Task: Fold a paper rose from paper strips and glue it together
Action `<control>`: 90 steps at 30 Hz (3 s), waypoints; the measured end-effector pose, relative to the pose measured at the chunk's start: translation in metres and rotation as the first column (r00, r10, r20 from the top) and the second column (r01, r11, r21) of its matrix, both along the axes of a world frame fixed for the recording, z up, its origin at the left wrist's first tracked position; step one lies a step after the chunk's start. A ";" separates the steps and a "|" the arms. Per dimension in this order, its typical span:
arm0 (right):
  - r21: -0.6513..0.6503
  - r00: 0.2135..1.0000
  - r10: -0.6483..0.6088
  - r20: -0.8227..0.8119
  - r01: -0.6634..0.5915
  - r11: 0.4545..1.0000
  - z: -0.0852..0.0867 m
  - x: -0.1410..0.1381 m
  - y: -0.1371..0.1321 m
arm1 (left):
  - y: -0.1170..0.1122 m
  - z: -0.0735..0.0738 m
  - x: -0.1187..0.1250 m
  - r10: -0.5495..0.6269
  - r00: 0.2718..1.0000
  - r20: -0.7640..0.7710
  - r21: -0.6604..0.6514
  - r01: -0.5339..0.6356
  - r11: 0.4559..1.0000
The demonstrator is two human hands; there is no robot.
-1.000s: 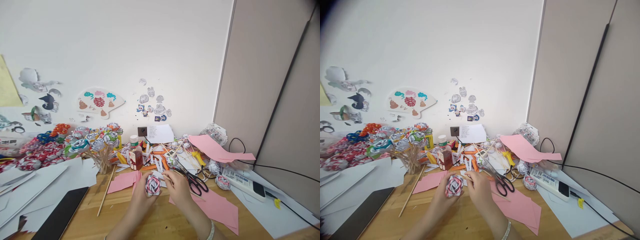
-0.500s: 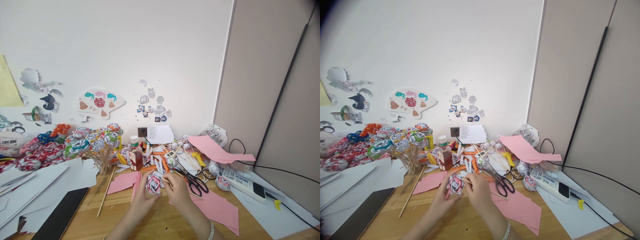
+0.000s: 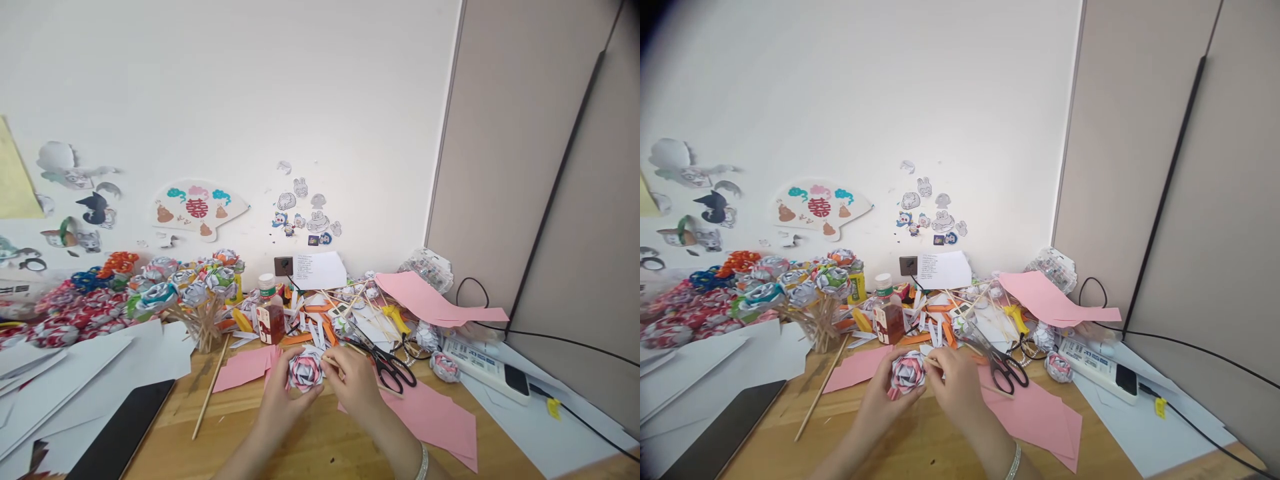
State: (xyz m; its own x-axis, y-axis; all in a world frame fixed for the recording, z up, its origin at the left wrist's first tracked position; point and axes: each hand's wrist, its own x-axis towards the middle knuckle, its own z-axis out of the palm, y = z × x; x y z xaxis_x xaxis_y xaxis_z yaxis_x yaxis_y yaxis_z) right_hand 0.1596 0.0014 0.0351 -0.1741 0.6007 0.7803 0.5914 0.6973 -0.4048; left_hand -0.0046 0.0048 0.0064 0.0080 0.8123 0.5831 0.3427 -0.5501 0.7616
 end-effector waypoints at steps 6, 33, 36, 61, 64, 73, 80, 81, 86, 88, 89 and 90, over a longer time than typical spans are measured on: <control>-0.005 0.999 -0.039 -0.028 0.039 0.999 0.001 0.002 0.002 | 0.002 -0.010 -0.001 -0.087 0.996 -0.027 -0.003 0.087 0.996; -0.128 0.998 -0.022 -0.055 0.015 0.992 0.004 0.003 0.000 | -0.002 0.000 0.003 -0.018 0.992 -0.125 0.023 0.021 1.000; -0.089 0.999 -0.049 0.011 0.049 0.995 0.002 0.004 0.001 | -0.001 -0.001 0.002 -0.017 0.987 -0.161 0.030 0.023 0.999; -0.061 0.979 -0.087 0.186 0.100 0.993 -0.010 0.005 0.008 | 0.000 -0.005 0.001 -0.010 0.984 -0.177 0.058 0.020 0.998; -0.077 0.976 -0.102 0.190 0.119 0.990 -0.009 0.004 0.007 | 0.000 -0.005 0.001 -0.009 0.984 -0.177 0.053 0.019 0.998; -0.065 0.986 -0.163 0.046 0.165 0.984 -0.008 0.003 0.007 | -0.001 -0.003 0.001 -0.025 0.985 -0.173 0.069 0.037 0.997; 0.069 0.985 -0.169 0.027 0.166 0.984 -0.015 0.002 0.009 | -0.001 -0.004 0.000 -0.002 0.986 -0.164 0.062 0.012 0.998; 0.087 0.984 -0.173 0.031 0.170 0.982 -0.016 0.001 0.009 | -0.001 -0.004 0.000 0.003 0.986 -0.167 0.061 0.007 0.998; 0.127 0.983 -0.178 0.038 0.172 0.977 -0.016 -0.001 0.008 | -0.001 -0.004 0.000 0.008 0.981 -0.195 0.080 0.008 0.997; 0.123 0.983 -0.180 0.041 0.174 0.977 -0.015 -0.001 0.008 | -0.001 -0.004 0.000 0.009 0.980 -0.198 0.089 0.009 0.996; 0.119 0.983 -0.179 0.045 0.172 0.978 -0.015 -0.001 0.007 | -0.001 -0.004 0.000 0.011 0.980 -0.199 0.090 0.007 0.996; 0.116 0.983 -0.176 0.049 0.169 0.979 -0.015 -0.001 0.007 | -0.001 -0.004 0.000 0.014 0.980 -0.200 0.090 0.004 0.996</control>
